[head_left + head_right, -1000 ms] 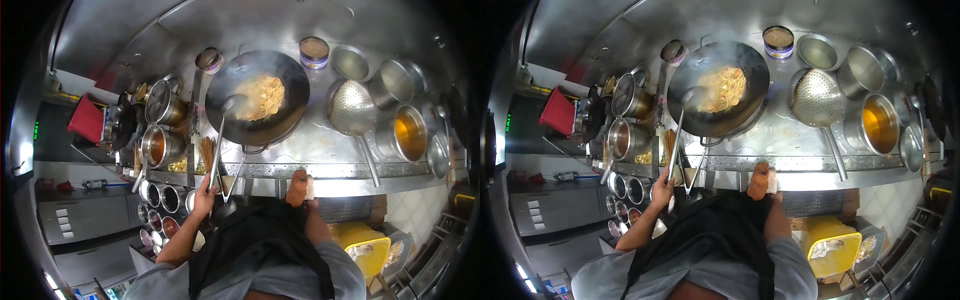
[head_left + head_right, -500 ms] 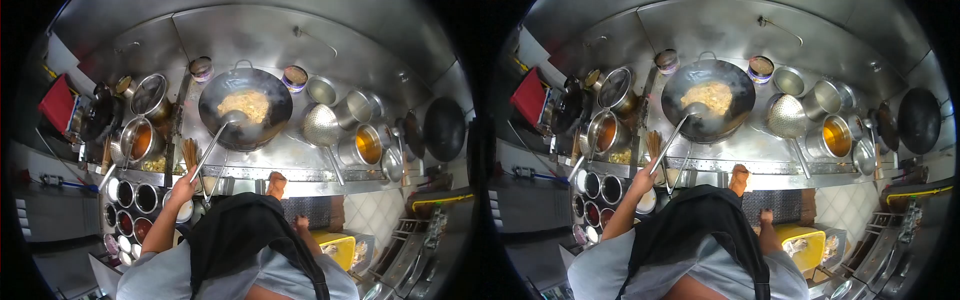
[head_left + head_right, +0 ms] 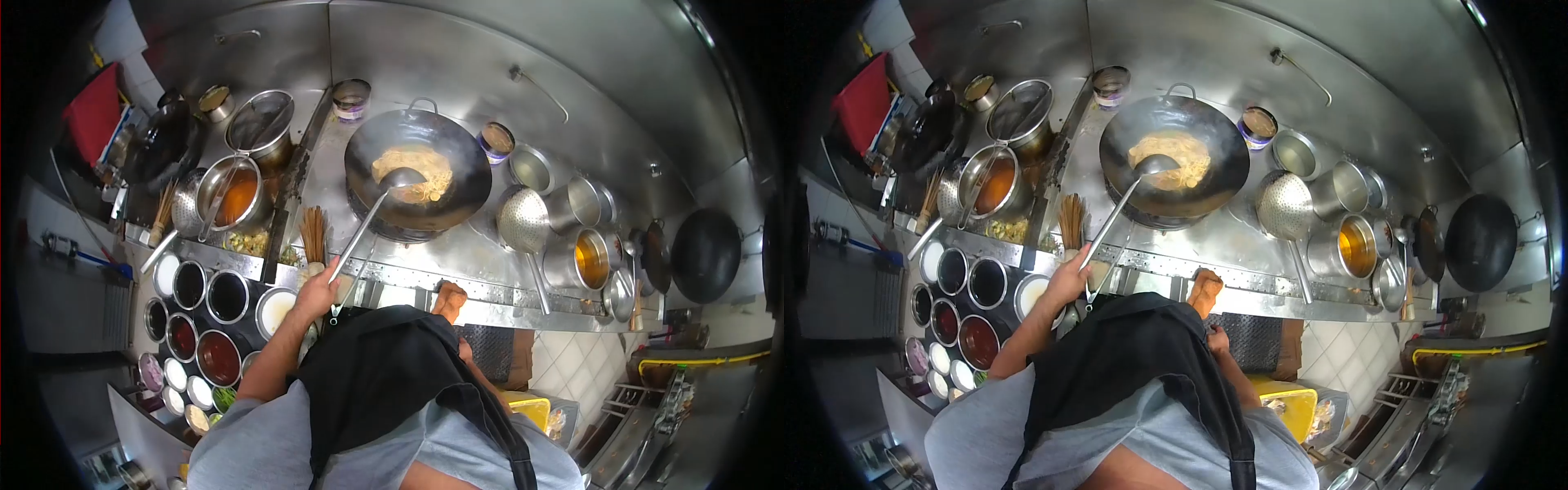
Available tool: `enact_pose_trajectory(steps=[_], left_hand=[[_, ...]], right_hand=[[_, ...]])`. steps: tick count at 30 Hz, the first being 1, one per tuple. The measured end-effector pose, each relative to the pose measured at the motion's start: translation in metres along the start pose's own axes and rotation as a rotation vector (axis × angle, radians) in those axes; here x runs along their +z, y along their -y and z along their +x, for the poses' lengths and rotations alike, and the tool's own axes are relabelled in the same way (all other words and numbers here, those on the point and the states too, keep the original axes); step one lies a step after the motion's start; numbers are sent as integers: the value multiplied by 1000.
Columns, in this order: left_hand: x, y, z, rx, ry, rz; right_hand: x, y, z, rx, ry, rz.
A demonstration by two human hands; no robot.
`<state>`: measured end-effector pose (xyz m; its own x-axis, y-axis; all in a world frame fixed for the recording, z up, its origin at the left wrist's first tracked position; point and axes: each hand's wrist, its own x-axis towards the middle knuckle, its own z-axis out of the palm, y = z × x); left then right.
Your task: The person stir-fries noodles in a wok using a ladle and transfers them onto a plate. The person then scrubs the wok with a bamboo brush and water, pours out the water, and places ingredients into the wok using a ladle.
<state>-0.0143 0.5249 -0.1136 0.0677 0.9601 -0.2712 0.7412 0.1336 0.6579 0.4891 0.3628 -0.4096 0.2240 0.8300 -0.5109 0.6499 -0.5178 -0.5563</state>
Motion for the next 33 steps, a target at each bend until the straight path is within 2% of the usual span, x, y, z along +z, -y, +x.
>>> enact_pose_trajectory(steps=[1,3,7,9,10,12,13,14,16,19,22,26,28,32,33], left_hand=[[5,11,2,52,-25,-25],[5,12,1,41,-17,-38],[-2,5,0,-13,18,-37],[-13,25,0,138,-66,-58],[-27,22,1,216,-110,-67],[-72,7,-2,27,-3,101],[-90,6,2,60,-14,141],[-103,5,7,92,-23,184],[-118,-14,25,15,8,266],[-107,-32,55,0,-13,276],[-59,-28,98,44,-82,215],[-23,-43,124,112,-74,113],[-29,-48,120,221,-63,126],[-101,-80,85,124,87,401],[-120,-93,70,121,91,447]], right_hand=[[-15,18,-13,-72,-35,-150],[-50,70,-33,121,70,42],[-62,84,-40,290,83,268],[-67,87,-45,306,44,310],[-69,87,-44,293,-9,346],[-71,90,-42,248,-141,440],[-70,93,-43,220,-218,499],[-71,97,-41,167,-262,449],[-84,126,-38,69,-351,351],[-92,178,-33,-29,-350,370],[-77,178,8,-154,-112,591],[-68,194,22,-125,-186,220],[-70,211,20,-119,-245,85],[-86,238,15,-13,-59,149],[-67,205,39,-256,25,475]])
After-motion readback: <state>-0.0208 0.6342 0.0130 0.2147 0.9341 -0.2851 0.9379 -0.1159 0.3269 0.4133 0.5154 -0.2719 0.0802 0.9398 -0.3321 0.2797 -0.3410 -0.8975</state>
